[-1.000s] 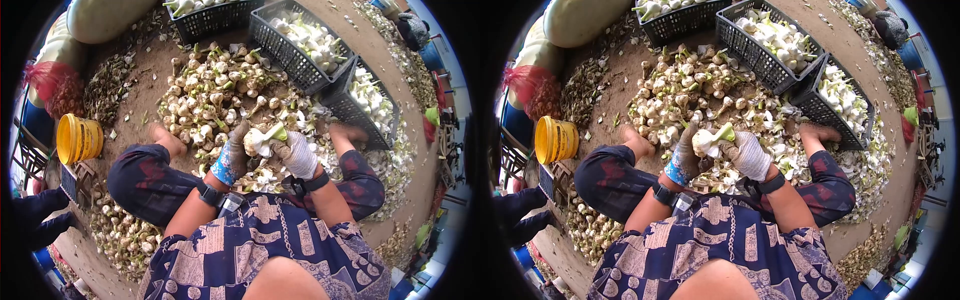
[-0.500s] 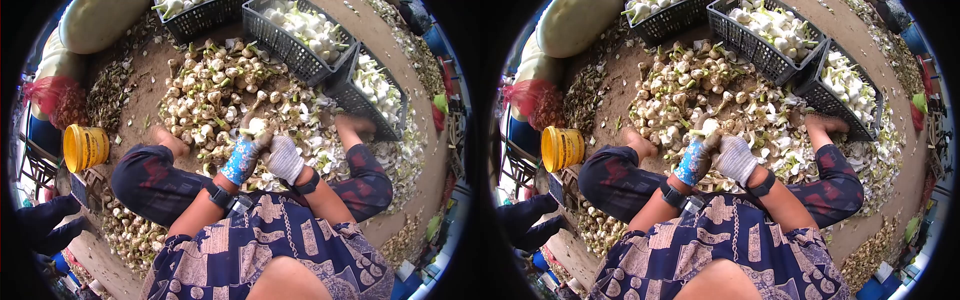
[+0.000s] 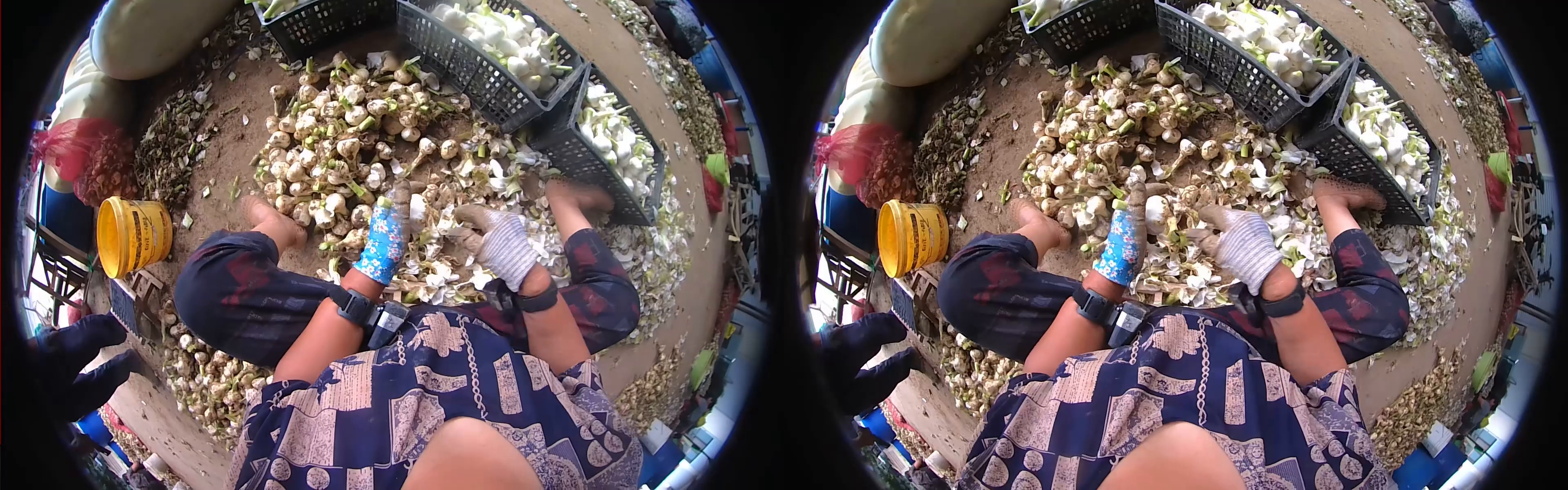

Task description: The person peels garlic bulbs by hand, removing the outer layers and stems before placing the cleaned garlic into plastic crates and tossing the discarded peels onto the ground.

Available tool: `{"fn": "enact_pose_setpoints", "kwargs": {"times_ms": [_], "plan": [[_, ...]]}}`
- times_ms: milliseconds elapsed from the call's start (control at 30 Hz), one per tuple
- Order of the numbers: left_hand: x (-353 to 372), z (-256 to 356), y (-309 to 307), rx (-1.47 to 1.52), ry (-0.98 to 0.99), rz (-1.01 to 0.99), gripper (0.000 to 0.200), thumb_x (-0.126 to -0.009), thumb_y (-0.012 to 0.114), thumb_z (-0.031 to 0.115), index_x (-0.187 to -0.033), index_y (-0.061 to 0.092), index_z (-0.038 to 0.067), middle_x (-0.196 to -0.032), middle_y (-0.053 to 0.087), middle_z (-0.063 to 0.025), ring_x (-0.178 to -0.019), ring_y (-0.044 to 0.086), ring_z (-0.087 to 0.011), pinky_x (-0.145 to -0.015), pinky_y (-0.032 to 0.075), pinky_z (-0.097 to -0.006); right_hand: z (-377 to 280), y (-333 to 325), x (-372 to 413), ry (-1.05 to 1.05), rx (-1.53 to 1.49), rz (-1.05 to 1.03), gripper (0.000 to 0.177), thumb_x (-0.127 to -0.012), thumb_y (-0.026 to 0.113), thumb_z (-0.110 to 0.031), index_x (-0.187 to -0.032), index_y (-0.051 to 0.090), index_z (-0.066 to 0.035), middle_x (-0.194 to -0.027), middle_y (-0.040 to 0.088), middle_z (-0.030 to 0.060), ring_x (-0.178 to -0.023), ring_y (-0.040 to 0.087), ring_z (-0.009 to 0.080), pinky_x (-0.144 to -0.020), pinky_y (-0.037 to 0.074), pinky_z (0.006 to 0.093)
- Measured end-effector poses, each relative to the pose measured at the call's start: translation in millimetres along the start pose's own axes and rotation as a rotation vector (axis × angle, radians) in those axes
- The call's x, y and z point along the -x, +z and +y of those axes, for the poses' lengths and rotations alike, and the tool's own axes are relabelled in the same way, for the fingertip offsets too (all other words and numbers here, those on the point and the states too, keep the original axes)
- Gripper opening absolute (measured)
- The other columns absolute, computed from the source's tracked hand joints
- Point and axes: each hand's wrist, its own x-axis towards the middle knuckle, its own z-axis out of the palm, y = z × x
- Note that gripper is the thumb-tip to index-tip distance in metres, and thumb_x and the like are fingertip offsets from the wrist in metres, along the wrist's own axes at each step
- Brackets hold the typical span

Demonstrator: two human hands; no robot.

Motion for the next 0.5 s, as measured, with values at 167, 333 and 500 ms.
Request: {"fn": "enact_pose_setpoints", "kwargs": {"times_ms": [167,333,500], "plan": [[-3.9,-12.5,-0.8,-0.701,0.555,0.220,0.028,-0.086,0.052,0.013,-0.111,0.056,0.000,-0.104,0.059,-0.0193,-0.095,0.057,-0.0336,-0.083,0.045,-0.0386,-28.9,48.9,-21.3,0.047,0.012,0.142,0.014,-0.079,0.059,-0.017,-0.079,0.063,-0.003,-0.063,0.058,0.0187,-0.061,0.059,0.0359,-0.056,0.046,0.0435],[1.3,-12.9,4.5,-0.810,0.563,0.307,0.033,-0.089,0.052,0.022,-0.114,0.054,0.000,-0.106,0.058,-0.0224,-0.103,0.052,-0.0390,-0.090,0.042,-0.0422,-24.3,51.9,-25.1,0.066,0.081,0.113,0.012,-0.079,0.057,-0.015,-0.077,0.062,-0.004,-0.065,0.058,0.0196,-0.063,0.059,0.0368,-0.057,0.047,0.0443],[-1.3,-10.1,-1.7,-0.119,0.091,0.085,0.030,-0.096,0.042,0.021,-0.115,0.055,0.003,-0.100,0.062,-0.0074,-0.089,0.057,-0.0101,-0.075,0.047,-0.0230,-14.7,56.3,-32.5,0.178,0.134,0.090,0.019,-0.078,0.057,-0.022,-0.076,0.064,-0.004,-0.071,0.061,0.0200,-0.070,0.060,0.0369,-0.064,0.048,0.0448]]}}
